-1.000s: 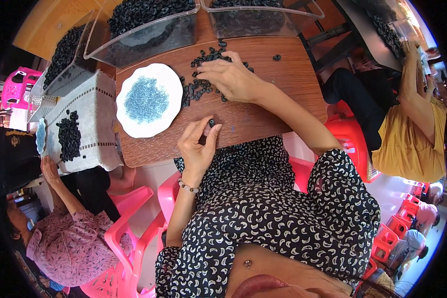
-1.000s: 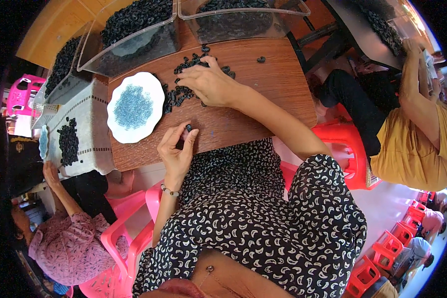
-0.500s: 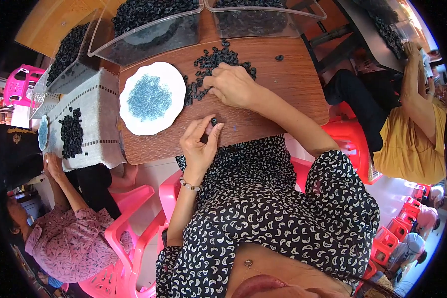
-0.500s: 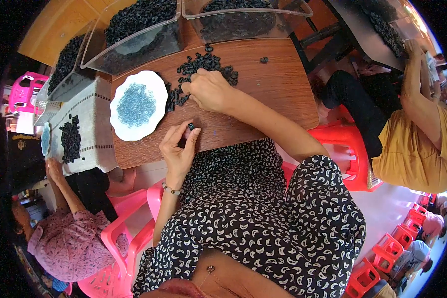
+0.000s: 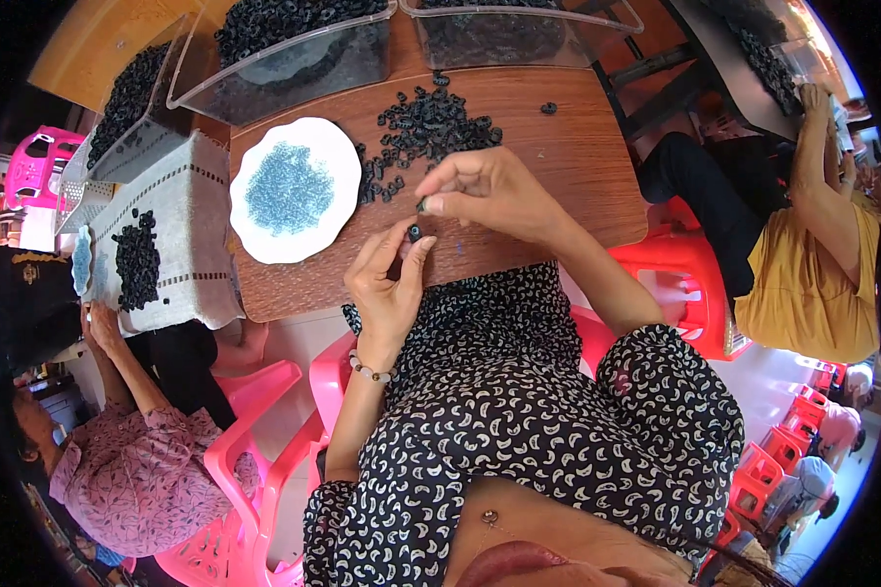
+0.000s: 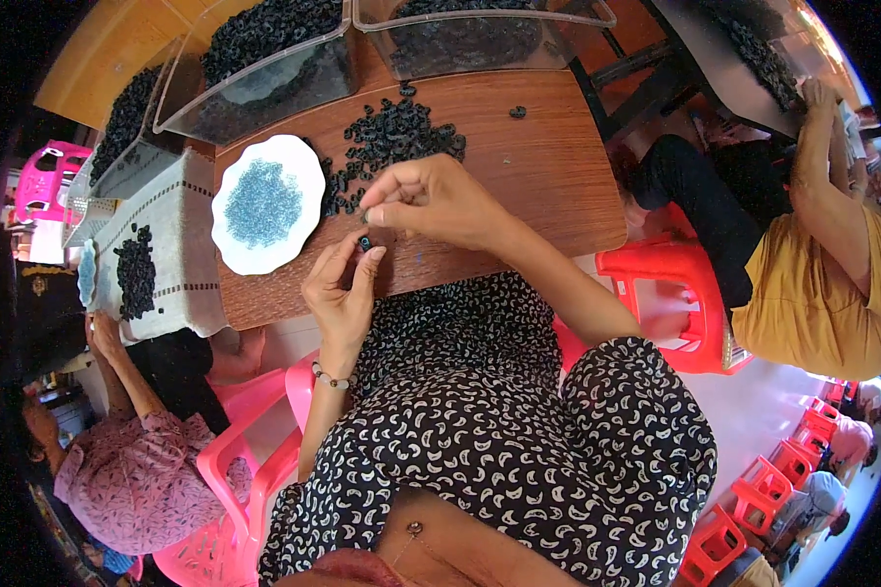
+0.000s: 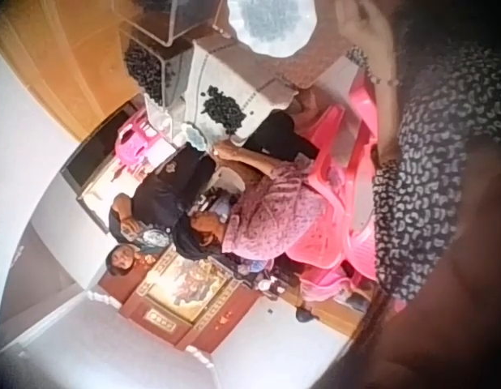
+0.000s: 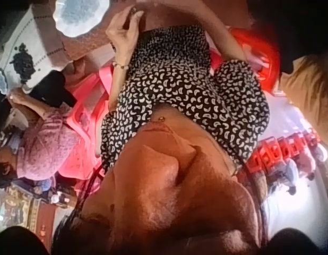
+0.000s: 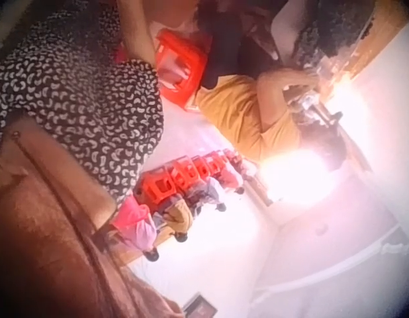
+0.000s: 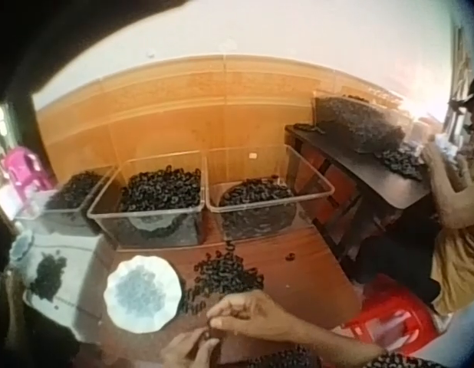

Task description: Assembling small blue beads into black circular components by hand.

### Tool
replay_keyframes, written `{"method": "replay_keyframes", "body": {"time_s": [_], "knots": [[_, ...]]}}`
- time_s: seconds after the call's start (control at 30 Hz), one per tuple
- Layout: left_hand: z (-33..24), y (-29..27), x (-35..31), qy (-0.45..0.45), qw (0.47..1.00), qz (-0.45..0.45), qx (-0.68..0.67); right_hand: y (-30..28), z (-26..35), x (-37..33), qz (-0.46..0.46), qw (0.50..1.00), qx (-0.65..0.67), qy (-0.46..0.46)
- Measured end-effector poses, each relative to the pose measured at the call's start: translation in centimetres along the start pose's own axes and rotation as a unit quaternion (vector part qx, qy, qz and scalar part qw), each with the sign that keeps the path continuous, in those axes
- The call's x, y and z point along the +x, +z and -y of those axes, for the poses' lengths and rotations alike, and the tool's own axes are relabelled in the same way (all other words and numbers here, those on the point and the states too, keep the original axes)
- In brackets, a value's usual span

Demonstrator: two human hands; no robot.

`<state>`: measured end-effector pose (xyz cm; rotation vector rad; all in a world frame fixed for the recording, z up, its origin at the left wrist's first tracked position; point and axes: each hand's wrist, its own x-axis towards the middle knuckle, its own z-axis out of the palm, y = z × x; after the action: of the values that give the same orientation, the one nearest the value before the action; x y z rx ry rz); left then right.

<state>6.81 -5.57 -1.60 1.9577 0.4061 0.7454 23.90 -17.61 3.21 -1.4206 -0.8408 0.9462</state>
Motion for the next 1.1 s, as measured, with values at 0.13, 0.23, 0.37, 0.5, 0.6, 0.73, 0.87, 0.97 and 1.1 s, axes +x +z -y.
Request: {"method": "replay_keyframes", "body": {"time_s": [0.13, 0.23, 0.37, 0.5, 0.6, 0.73, 0.87, 0.97, 1.1], "knots": [[-1.4, -0.3, 0.3, 0.014, 1.0, 0.014, 0.006, 1.0, -1.0, -1.5, -0.013, 0.997, 0.048, -0.063], [-1.5, -0.4, 0.3, 0.046, 0.999, 0.007, 0.004, 1.3, -0.8, -2.2, -0.009, 0.996, 0.065, -0.059], [-1.5, -0.9, 0.5, 0.064, 0.997, 0.012, 0.032, 1.5, -0.8, -2.5, -0.018, 0.997, 0.025, -0.071], [-1.6, -1.3, 0.5, 0.064, 0.997, 0.011, 0.036, 1.8, -0.3, -2.6, -0.025, 0.999, -0.033, -0.035], [-1.3, -1.4, 0.2, 0.072, 0.996, 0.005, 0.042, 2.3, -0.2, -2.9, -0.03, 0.999, -0.029, -0.018], [-1.1, -1.2, -0.1, 0.09, 0.995, -0.001, 0.044, 2.6, 0.1, -3.3, -0.052, 0.992, -0.112, -0.012], [-1.4, -1.1, -0.1, 0.091, 0.995, -0.001, 0.038, 2.2, -0.1, -3.6, -0.052, 0.997, -0.057, 0.026], [-1.5, -0.9, -0.1, 0.086, 0.996, 0.001, 0.016, 2.4, 0.0, -3.4, -0.067, 0.997, -0.047, 0.0], [-1.4, -1.0, 0.2, 0.103, 0.994, -0.003, 0.036, 1.8, -0.2, -3.1, -0.064, 0.992, -0.108, 0.016]]}}
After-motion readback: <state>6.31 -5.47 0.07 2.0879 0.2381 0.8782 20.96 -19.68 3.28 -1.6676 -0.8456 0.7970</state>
